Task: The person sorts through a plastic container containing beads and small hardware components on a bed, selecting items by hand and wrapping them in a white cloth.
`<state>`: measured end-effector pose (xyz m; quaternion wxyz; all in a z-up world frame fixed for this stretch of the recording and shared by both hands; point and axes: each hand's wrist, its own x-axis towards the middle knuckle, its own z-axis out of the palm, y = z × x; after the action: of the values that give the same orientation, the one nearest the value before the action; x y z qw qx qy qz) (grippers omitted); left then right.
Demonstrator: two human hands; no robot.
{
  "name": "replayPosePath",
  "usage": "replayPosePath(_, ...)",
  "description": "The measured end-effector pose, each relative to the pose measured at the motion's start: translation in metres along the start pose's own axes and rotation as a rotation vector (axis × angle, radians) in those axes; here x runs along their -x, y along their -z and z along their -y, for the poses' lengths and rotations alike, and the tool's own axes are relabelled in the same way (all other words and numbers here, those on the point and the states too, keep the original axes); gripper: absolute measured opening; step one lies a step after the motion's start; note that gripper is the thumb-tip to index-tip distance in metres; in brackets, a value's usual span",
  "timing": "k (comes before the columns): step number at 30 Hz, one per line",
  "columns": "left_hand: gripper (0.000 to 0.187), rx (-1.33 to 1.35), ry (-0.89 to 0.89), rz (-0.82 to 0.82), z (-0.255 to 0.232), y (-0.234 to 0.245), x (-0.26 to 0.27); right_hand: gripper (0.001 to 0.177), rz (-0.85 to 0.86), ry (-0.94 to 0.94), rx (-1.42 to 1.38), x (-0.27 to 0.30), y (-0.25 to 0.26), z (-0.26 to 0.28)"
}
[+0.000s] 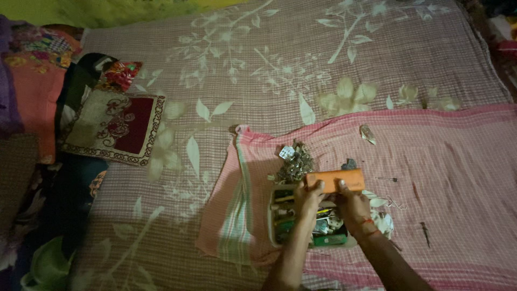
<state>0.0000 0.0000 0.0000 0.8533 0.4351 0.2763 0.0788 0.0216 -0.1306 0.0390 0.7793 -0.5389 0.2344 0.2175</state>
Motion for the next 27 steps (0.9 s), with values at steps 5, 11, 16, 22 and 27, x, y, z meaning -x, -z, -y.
replayPosePath(5, 0.045, 0.001, 0.027, 0.018, -0.007, 0.002, 0.006, 0.033, 0.201, 0.008, -0.195, -0.014, 0.011, -0.022)
replayPosePath(11, 0.038, -0.066, -0.063, -0.078, -0.001, -0.008, 0.021, 0.022, 0.053, 0.037, -0.246, -0.024, 0.012, -0.036)
replayPosePath(16, 0.031, -0.026, -0.056, -0.084, 0.031, 0.006, 0.015, 0.021, 0.074, 0.038, -0.182, -0.047, 0.035, -0.071)
replayPosePath(22, 0.055, -0.435, -0.199, -0.050, 0.080, 0.056, -0.011, 0.035, 0.210, -0.283, -0.254, -0.045, 0.049, -0.081)
replayPosePath(27, 0.087, -1.044, -0.398, -0.414, 0.059, 0.060, 0.008, 0.056, 1.054, -0.508, -0.911, -0.010, 0.041, -0.033)
